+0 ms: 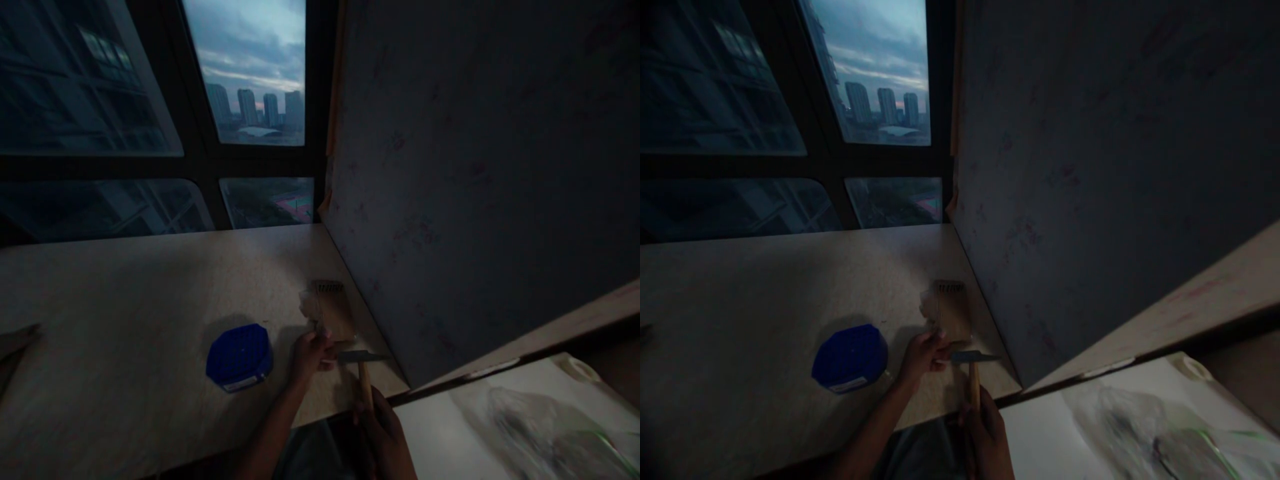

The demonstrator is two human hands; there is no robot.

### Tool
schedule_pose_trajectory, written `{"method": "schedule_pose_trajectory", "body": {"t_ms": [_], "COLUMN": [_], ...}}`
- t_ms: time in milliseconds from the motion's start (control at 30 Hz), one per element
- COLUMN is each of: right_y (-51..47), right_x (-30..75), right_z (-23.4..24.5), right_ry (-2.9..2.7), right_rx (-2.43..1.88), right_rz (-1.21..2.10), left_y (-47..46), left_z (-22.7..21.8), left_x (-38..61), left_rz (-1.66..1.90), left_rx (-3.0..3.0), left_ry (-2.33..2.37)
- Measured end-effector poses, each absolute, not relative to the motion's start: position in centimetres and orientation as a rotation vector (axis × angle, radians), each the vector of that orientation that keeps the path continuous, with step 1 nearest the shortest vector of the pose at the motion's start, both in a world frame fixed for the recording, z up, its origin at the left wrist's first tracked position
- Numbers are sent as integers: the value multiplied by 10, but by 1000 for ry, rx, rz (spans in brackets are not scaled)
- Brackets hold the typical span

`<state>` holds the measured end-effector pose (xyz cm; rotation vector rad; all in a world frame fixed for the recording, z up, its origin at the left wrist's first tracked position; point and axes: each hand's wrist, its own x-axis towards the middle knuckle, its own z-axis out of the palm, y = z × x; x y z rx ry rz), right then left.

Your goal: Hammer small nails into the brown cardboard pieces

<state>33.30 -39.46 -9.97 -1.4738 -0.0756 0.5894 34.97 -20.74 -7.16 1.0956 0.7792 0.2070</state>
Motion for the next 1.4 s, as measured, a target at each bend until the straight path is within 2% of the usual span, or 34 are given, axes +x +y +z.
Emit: {"method": "schedule_pose_trajectory", "body": {"t_ms": [233,433,567,833,1167,1400], "right_y": [-397,-393,-375,-334,-314,-318], "right_x": [316,316,333,392,406,410], "right_z": [-91,-95,-85,-52,-59,-59], "right_ry": [33,28,-88,-235,-333,-483], "right_rx": [-1374,-1311,-1374,-1579,-1754,-1992], "right_rz": [579,644,716,673,703,630], "left_y": [-209,-220,-247,-285,-294,-298], "left_z": [-77,-68,-64,-62,-89,-89], "left_x": [332,309,290,270,274,276], "left_rz": [299,351,369,107,20,21], "left_rx": [1512,1428,1270,1275,1104,1143], "left_ry": [788,733,768,686,664,607]}}
